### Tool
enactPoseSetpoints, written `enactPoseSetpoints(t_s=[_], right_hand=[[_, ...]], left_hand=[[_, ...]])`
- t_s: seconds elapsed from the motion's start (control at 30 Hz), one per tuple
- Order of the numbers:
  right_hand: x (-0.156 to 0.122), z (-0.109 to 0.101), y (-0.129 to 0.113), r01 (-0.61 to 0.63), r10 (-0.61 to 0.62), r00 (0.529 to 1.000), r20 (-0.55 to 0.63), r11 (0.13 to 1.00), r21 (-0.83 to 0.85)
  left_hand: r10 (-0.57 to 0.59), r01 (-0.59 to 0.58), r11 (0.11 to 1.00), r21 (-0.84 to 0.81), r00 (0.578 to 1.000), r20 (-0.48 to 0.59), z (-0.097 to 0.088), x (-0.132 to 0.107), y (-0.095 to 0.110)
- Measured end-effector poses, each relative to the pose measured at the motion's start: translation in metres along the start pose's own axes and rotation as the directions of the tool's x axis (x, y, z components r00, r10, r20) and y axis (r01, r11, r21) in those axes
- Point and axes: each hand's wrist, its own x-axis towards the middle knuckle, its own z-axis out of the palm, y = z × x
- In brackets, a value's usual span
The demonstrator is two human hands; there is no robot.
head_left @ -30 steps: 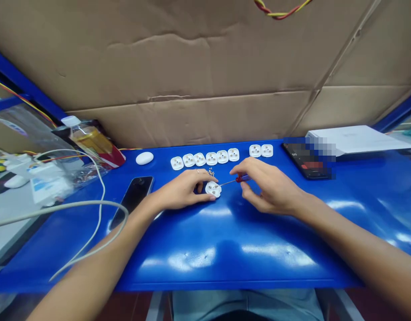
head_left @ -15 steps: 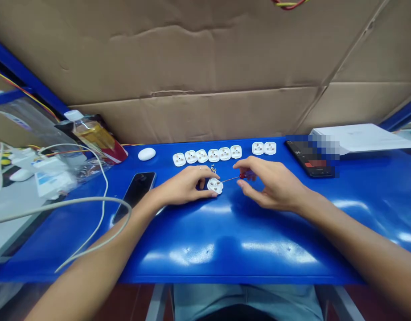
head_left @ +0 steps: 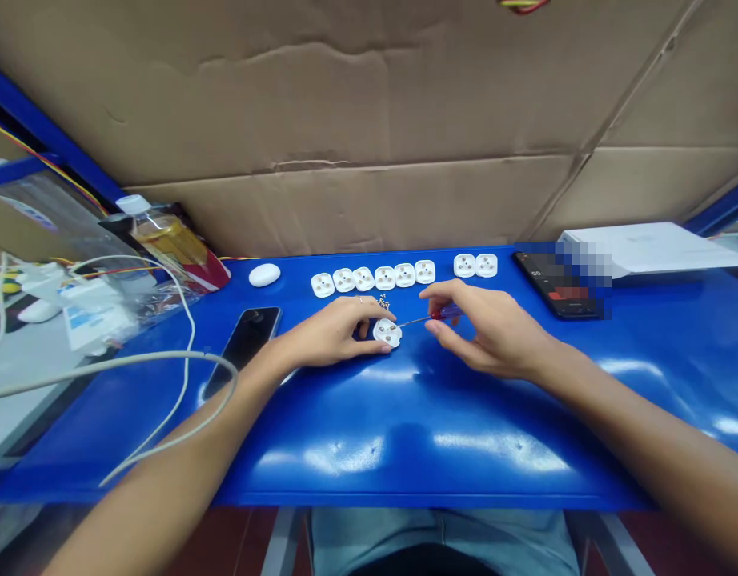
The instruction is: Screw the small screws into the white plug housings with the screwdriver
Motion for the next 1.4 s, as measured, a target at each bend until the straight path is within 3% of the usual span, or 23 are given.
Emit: enactPoseSetpoints(t_s=[0.17,0.4,0.9,1.13,1.27,1.4], right_hand=[[-0.002,0.003,0.003,-0.062,0.062,0.998,-0.012,0.998,-0.001],[0.001,0.000,-0.001,-0.023,0.017,0.999,0.041,0.990,0.141],[0.000,0.002,0.003,0.075,-0.091,0.993,0.071,0.976,0.205],[0.001,0.000,0.003,0.089,-0.081,0.996,-0.045,0.969,0.231],[0.001,0.003,0.007,0.039,-0.016,0.991,-0.131,0.984,0.173],[0.002,0.011,0.012,-0.029,0.045,0.989,-0.141,0.993,0.115]], left_hand=[[-0.007,0.007,1.000,-0.018,1.000,0.006,0.000,0.000,0.000],[0.004,-0.004,1.000,-0.016,1.000,-0.002,0.001,0.000,-0.002],[-0.005,0.005,1.000,-0.031,1.000,0.007,0.000,0.001,-0.002],[-0.002,0.002,1.000,-0.008,1.000,0.000,-0.001,0.000,-0.001],[-0.049,0.047,0.999,-0.020,0.991,-0.126,-0.003,0.002,-0.001],[-0.031,0.035,0.999,0.009,0.959,-0.283,-0.003,0.003,-0.001]])
